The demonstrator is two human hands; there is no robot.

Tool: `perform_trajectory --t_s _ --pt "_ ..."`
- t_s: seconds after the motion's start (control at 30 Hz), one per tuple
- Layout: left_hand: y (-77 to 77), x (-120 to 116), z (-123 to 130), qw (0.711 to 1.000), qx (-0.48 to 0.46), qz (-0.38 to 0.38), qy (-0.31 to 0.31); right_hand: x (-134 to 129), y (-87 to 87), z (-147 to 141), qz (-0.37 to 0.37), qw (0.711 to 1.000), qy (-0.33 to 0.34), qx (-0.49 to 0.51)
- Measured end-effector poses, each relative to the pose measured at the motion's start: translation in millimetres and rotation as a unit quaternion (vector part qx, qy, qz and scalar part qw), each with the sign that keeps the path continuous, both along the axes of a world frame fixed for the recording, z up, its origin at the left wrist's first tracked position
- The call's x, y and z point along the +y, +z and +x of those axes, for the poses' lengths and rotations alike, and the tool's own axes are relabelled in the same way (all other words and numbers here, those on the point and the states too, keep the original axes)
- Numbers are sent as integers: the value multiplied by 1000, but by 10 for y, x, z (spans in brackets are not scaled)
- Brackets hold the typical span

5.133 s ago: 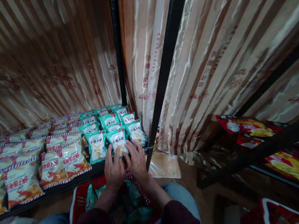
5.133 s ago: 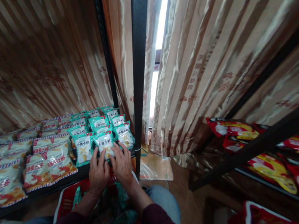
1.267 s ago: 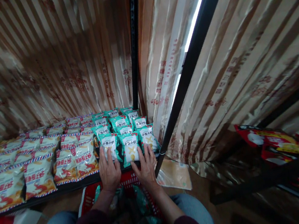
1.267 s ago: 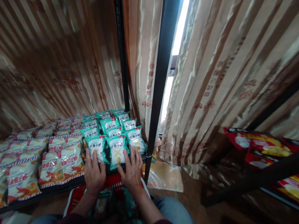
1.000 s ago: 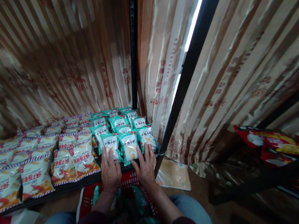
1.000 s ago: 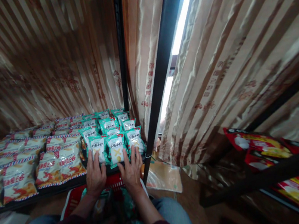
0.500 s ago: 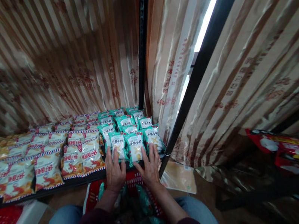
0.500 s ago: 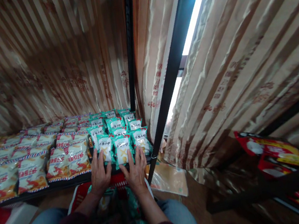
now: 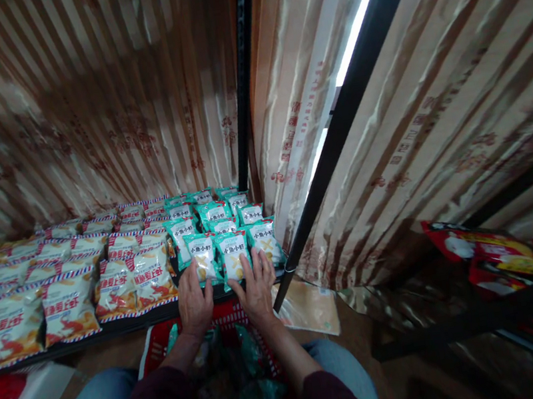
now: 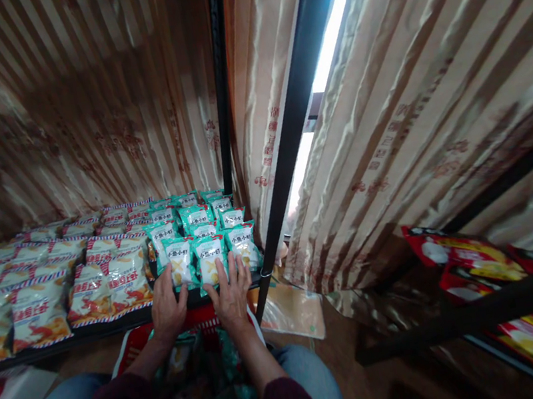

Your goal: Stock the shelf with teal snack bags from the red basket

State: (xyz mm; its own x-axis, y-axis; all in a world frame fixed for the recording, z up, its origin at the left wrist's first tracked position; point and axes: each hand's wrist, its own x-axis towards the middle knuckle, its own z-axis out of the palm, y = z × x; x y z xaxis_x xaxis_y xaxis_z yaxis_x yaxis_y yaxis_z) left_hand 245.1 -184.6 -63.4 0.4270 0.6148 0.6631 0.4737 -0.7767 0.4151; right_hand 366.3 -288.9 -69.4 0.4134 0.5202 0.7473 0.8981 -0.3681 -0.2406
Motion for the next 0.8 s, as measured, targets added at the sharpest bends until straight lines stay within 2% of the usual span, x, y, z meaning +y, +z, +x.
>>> perform_trajectory --t_s 0.27,0.53,0.63,0.8 --pt "44 8 48 1000 -12 -18 9 -3 73 52 -30 999 12 6" --pt "67 45 0 998 -45 -15 -40 -5 4 51 -39 999 11 4" --pt "146 110 43 996 -64 -52 -35 6 -23 53 -36 999 13 5" --pt "273 262 195 987 -78 -138 16 15 -23 54 -34 999 14 4"
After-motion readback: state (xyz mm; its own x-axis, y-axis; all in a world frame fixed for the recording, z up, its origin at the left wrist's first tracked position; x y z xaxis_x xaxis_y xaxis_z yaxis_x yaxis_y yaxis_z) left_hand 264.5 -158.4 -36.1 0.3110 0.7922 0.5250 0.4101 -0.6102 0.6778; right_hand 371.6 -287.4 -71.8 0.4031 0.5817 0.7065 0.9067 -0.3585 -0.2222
